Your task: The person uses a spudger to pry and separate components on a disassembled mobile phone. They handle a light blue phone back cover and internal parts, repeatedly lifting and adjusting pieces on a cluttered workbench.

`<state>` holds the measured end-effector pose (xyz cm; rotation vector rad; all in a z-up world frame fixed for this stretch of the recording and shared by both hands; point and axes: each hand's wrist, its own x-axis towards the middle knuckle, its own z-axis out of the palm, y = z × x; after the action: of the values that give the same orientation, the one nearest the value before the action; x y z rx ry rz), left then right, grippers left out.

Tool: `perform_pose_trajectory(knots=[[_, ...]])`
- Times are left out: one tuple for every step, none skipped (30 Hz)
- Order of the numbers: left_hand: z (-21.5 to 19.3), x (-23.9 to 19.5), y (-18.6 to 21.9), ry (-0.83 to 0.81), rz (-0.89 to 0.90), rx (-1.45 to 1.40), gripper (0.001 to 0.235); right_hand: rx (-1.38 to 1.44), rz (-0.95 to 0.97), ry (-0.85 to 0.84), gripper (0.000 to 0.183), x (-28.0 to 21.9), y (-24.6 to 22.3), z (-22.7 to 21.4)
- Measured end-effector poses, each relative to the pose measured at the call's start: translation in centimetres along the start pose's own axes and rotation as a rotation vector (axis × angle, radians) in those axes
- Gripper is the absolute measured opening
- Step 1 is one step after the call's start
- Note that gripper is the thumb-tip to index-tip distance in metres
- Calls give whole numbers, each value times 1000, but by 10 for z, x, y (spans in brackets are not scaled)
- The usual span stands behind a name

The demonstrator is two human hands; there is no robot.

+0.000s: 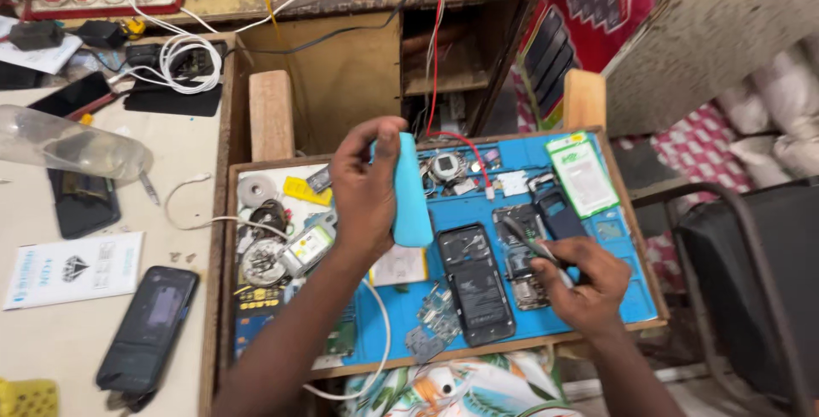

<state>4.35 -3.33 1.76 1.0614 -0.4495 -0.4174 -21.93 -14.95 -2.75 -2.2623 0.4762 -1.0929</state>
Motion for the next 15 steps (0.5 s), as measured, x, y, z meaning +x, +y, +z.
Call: perform_pose_trajectory(knots=[[8,9,-6,-47,-3,46,35,5,55,2,22,2,2,-2],[17,20,-13,-93,-6,93,34,10,110,5,22,5,6,-6],[24,29,-18,-140,-19,153,33,23,46,-26,22,2,7,-6],[35,41,-24,-146,88,169,31,38,-17,-56,23,0,8,-7],[45,57,-27,-156,202,195,29,62,-85,-79,23,-1,10,-4],[55,73,-30,-172,233,133,27,66,-71,-88,23,-1,11,-3],[66,89,-34,-191,262,67,25,66,-56,-96,23,1,12,-7],[76,106,-37,-198,258,59,23,66,-41,-105,23,2,12,-10],[86,123,-40,-209,258,45,22,75,-44,-98,23,3,14,-14],[92,138,-43,-205,191,30,23,84,-46,-90,23,5,15,-17],[99,152,-47,-202,120,13,25,91,-46,-85,23,6,15,-20],[104,167,-51,-199,49,-3,27,96,-32,-88,24,7,16,-22],[107,180,-56,-190,14,-33,27,105,-17,-94,24,8,16,-23],[110,195,-61,-181,-21,-63,27,115,-2,-101,25,8,17,-23],[112,205,-69,-169,-63,-94,27,103,-16,-115,23,7,18,-24]])
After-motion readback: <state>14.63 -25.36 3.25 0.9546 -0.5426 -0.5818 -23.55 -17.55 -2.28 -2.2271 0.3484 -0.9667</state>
